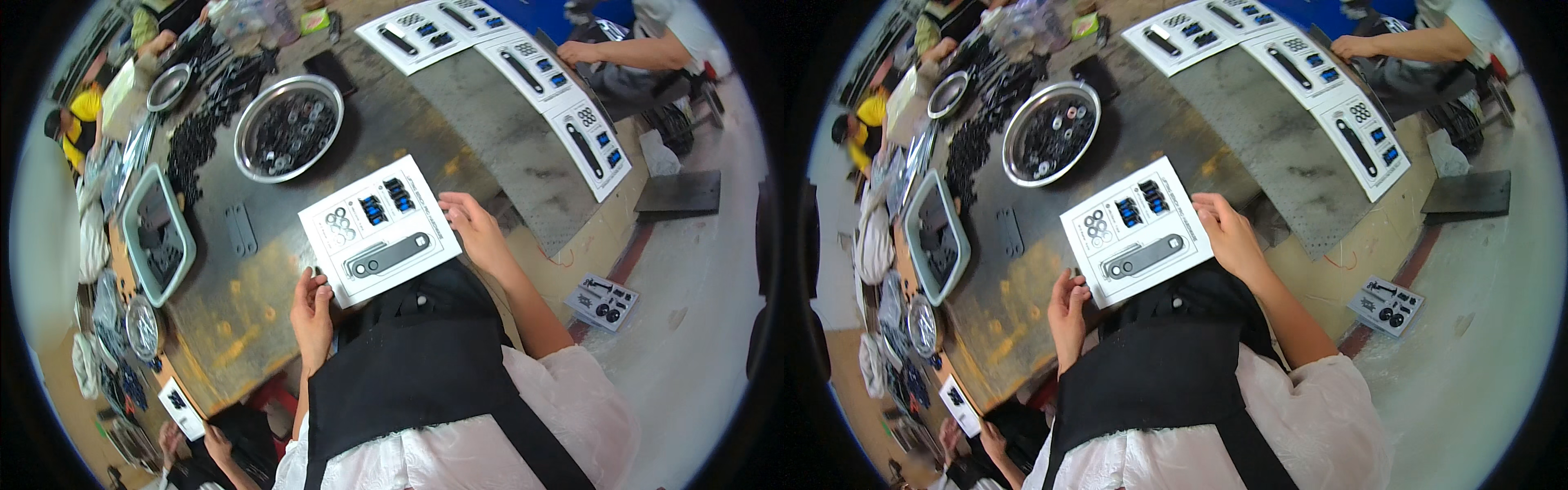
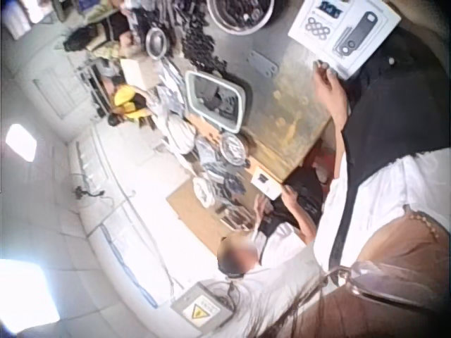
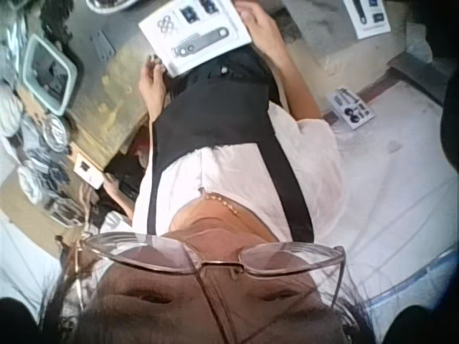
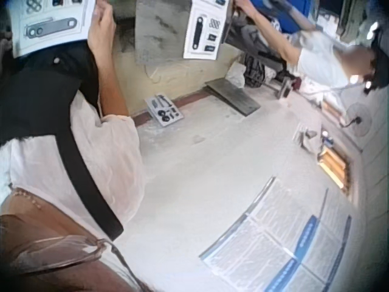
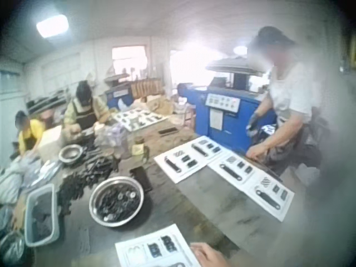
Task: The person assembles door lock components by hand, placing washers, blue plastic pieces, and metal handles onto printed cardboard backings. The person repeatedly picks parts from bowls and trays, arranges them on the backings, and moves completed units aside.
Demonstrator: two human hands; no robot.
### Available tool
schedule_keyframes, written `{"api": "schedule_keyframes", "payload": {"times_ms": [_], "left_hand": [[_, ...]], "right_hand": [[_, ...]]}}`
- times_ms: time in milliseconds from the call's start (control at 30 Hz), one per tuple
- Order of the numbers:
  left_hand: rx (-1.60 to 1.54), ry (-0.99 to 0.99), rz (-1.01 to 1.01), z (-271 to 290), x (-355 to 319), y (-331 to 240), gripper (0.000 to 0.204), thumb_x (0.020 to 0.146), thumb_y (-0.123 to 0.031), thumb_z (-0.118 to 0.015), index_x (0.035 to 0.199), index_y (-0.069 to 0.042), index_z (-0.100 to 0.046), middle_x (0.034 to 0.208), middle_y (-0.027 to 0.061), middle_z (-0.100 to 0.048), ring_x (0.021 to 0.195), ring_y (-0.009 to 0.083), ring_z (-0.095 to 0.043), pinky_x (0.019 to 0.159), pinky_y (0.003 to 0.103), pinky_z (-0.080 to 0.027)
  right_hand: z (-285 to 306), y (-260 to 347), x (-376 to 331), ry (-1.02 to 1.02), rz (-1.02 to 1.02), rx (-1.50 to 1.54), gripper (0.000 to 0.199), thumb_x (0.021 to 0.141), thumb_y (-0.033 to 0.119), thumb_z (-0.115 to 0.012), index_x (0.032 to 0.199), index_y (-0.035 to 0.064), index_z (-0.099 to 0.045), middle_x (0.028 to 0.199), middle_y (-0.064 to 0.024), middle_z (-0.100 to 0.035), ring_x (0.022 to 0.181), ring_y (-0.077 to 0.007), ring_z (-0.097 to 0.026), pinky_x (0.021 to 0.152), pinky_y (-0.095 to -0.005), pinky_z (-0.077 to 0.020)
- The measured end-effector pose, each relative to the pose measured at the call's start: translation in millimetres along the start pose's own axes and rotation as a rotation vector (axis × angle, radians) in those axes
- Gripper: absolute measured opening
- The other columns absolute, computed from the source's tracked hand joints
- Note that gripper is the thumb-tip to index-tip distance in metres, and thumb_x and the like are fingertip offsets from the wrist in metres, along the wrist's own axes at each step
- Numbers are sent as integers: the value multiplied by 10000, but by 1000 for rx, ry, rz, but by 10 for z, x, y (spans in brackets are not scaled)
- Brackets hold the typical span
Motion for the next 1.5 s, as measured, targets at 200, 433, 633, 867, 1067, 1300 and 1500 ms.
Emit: {"api": "schedule_keyframes", "payload": {"times_ms": [200,433,633,867,1067,1300,1500], "left_hand": [[33,163,-139,23,569,-93,479,997,-74,-598,1448,45,-490,1174,116,-680,1034,172,-639,912,303,-518],[252,290,-291,-580,1101,-508,442,971,-110,-618,1374,55,-545,1092,115,-694,982,192,-671,885,334,-538],[396,258,-517,-1277,1767,-773,420,960,-176,-638,1326,26,-595,1041,109,-711,948,193,-674,885,337,-530],[542,252,-628,-1922,2401,-1257,404,930,-242,-663,1236,21,-653,1053,175,-721,959,280,-699,885,375,-534],[528,329,-675,-2092,2653,-1499,389,915,-250,-664,1184,30,-647,1060,206,-682,1034,376,-640,920,452,-501],[693,195,-1051,-1580,1866,-1337,371,947,-225,-644,1258,-22,-633,1318,158,-603,1268,368,-545,1078,477,-412],[844,363,-1020,-1577,1745,-1080,669,989,-329,-609,1538,-13,-395,1621,198,-346,1506,352,-323,1252,466,-224]], "right_hand": [[4,206,-387,-256,90,-54,281,1058,143,-504,1278,-9,-593,1220,-143,-702,1106,-215,-679,938,-343,-536],[315,-18,-620,-422,64,28,298,1047,65,-454,1290,-34,-595,1261,-167,-677,1090,-211,-677,932,-335,-558],[453,-113,-647,-460,77,-99,343,996,17,-477,1309,12,-618,1259,-174,-680,1062,-241,-706,914,-354,-554],[245,195,-594,-488,167,-237,398,965,-48,-499,1348,6,-596,1306,-162,-651,1145,-263,-683,928,-343,-549],[186,290,-435,-456,168,-232,391,962,-40,-501,1334,23,-601,1303,-177,-649,1144,-315,-666,956,-389,-537],[289,369,-478,-394,186,-930,554,983,90,-562,1515,26,-426,1606,-132,-378,1467,-308,-366,1222,-468,-275],[278,333,-351,-386,182,-1116,588,979,114,-577,1529,5,-400,1598,-130,-398,1472,-289,-371,1237,-453,-255]]}}
Point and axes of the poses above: each hand's wrist, its own x-axis towards the middle knuckle, its own z-axis out of the back of the hand, y = z × x, the point moved 6 cm from there along x, towards the middle knuckle
